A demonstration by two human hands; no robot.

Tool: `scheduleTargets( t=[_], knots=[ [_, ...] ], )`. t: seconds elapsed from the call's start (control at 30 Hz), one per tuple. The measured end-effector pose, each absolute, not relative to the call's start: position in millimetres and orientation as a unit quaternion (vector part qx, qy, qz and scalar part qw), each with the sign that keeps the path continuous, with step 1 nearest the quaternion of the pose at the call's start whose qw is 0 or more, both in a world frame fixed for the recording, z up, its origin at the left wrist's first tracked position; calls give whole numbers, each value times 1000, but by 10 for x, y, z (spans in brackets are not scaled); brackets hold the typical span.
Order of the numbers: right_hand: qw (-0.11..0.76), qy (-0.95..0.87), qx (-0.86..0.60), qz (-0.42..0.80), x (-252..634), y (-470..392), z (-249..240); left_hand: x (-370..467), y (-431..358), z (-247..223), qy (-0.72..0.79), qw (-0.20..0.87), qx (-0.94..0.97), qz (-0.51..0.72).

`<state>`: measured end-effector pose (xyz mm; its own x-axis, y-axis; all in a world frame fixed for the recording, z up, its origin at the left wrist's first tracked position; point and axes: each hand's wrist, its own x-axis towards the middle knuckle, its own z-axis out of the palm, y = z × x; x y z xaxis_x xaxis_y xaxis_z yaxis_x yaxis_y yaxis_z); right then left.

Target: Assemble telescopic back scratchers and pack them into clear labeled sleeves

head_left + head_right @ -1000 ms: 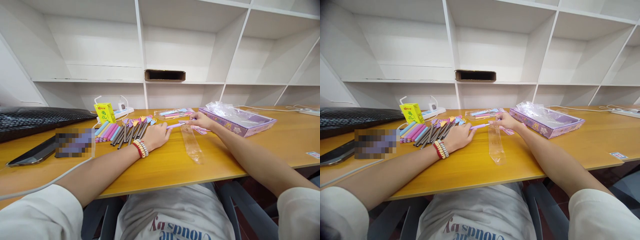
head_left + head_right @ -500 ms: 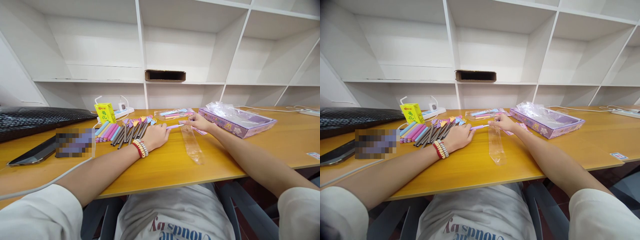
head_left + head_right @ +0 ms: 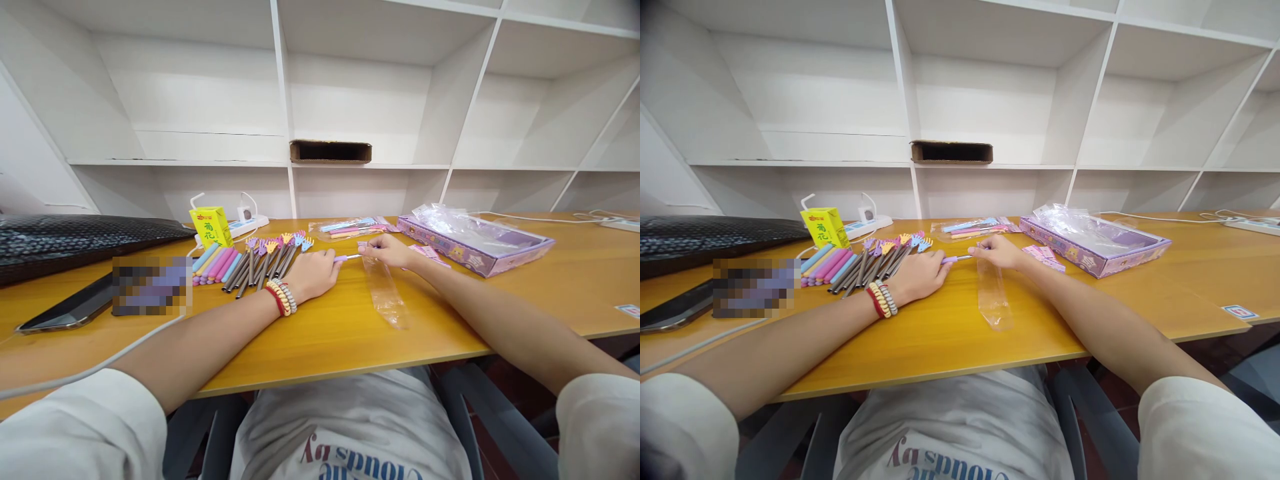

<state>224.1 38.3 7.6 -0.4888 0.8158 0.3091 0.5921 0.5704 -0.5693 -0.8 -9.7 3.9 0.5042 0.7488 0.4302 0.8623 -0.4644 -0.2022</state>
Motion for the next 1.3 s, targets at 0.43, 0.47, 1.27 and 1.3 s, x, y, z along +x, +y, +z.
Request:
scheduleTargets(
  t=[0.43,0.47,1.27,1.3],
  knots=[
    [265,-851,-406,202,2076,308,74,-8,-71,20,-387,184,-891,-149],
    [269,-850,-401,209,2057,294,83,-3,-79,22,-383,184,-893,-147],
    [260,-888,-350,146,1939,208,110,57,-116,16,-377,168,-899,-146],
    [259,-888,-350,149,1943,213,109,58,-112,16,-375,167,-900,-144]
  ],
)
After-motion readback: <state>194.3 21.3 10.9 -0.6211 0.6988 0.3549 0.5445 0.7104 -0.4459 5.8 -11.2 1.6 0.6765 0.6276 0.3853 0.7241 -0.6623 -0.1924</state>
